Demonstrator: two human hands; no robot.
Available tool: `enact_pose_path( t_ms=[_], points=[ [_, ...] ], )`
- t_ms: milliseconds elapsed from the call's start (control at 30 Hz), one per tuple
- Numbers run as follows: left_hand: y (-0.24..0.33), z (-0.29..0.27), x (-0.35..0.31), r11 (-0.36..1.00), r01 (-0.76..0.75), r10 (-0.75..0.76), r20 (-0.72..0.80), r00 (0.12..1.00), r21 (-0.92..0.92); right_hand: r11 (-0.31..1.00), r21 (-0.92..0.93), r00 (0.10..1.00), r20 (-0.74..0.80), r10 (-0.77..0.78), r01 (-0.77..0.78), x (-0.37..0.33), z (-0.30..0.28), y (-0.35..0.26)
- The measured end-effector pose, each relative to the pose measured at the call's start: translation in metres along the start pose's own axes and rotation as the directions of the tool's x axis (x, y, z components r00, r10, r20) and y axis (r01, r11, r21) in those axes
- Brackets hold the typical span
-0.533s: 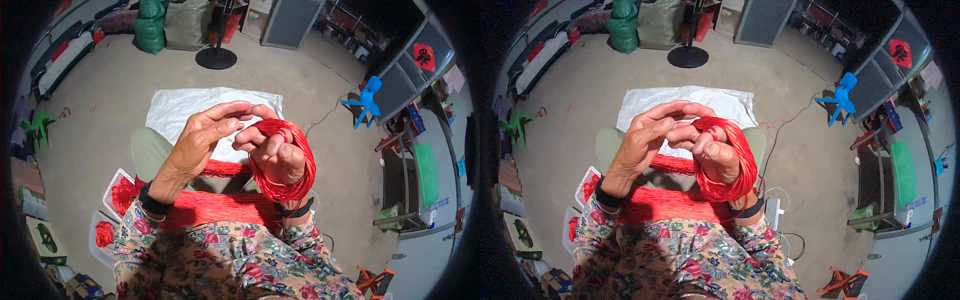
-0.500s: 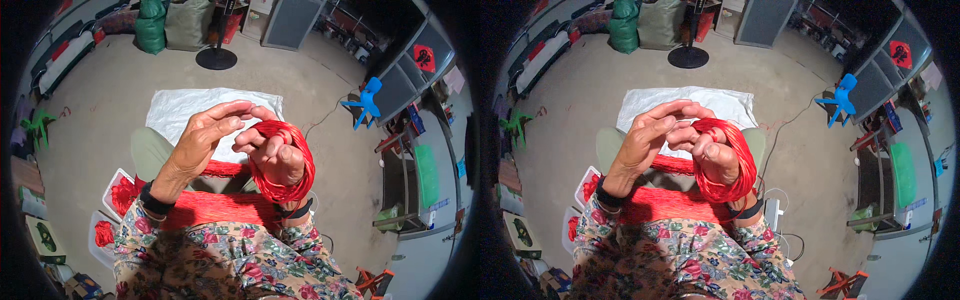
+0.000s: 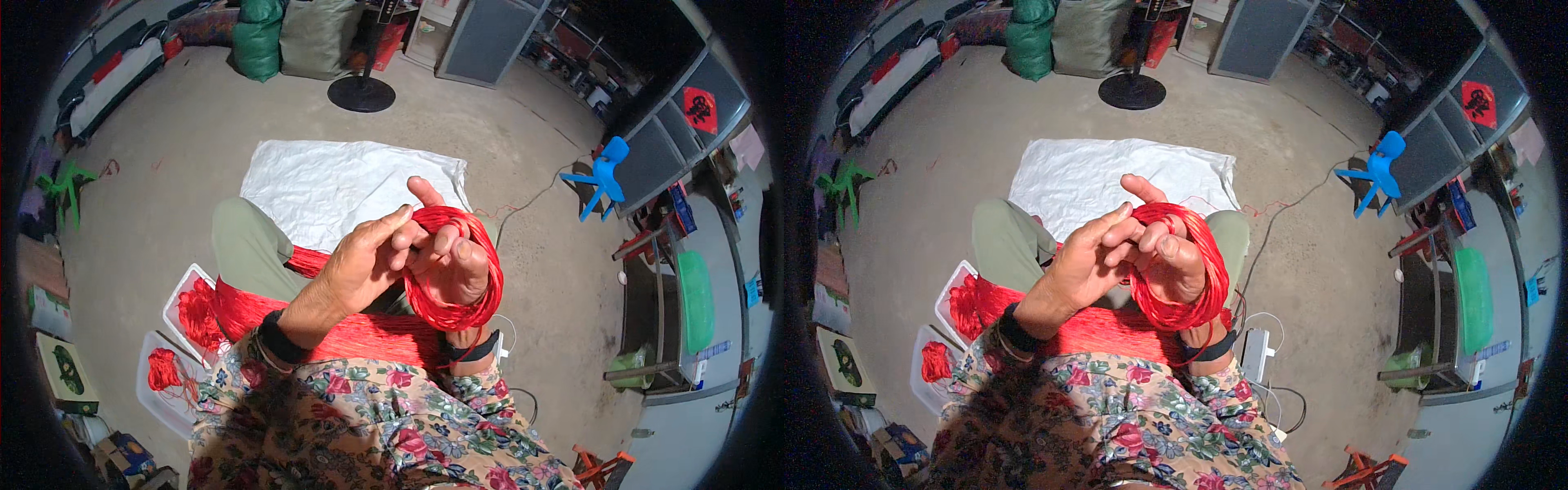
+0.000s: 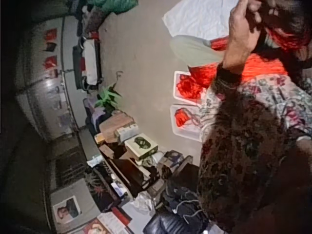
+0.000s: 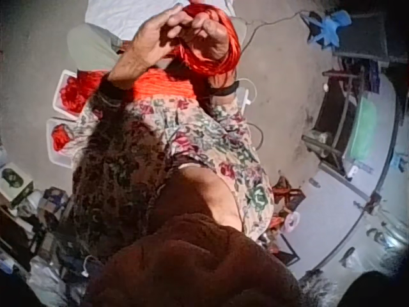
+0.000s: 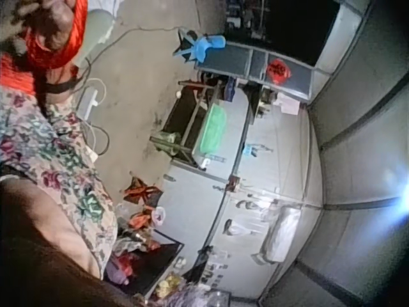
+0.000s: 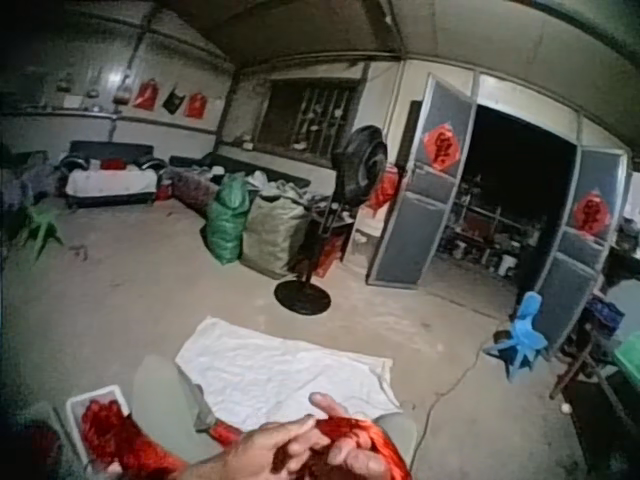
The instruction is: Winding red yarn around the hand to create a bundle from a larger mass of thread.
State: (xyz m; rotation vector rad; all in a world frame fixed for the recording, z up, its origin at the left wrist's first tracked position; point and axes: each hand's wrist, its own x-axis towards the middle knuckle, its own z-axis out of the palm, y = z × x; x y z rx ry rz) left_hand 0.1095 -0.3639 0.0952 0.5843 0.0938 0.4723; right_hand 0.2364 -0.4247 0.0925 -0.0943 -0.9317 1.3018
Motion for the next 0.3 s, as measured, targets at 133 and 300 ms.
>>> enact_pose_path(
  t_ms=[133,300],
  points=[
    [-0.019,-0.032,-0.003,0.996,-0.068,0.069,0.017,0.997,-0.061,0.993,0.11,0.998,0.018,0.052,-0.054,-0.005,-0.005,0.005],
    [-0.057,-0.021,-0.009,0.933,-0.343,0.355,-0.126,0.926,0.105,0.959,0.284,1.0,0.0,0.016,-0.016,-0.006,-0.016,0.009]
  ],
)
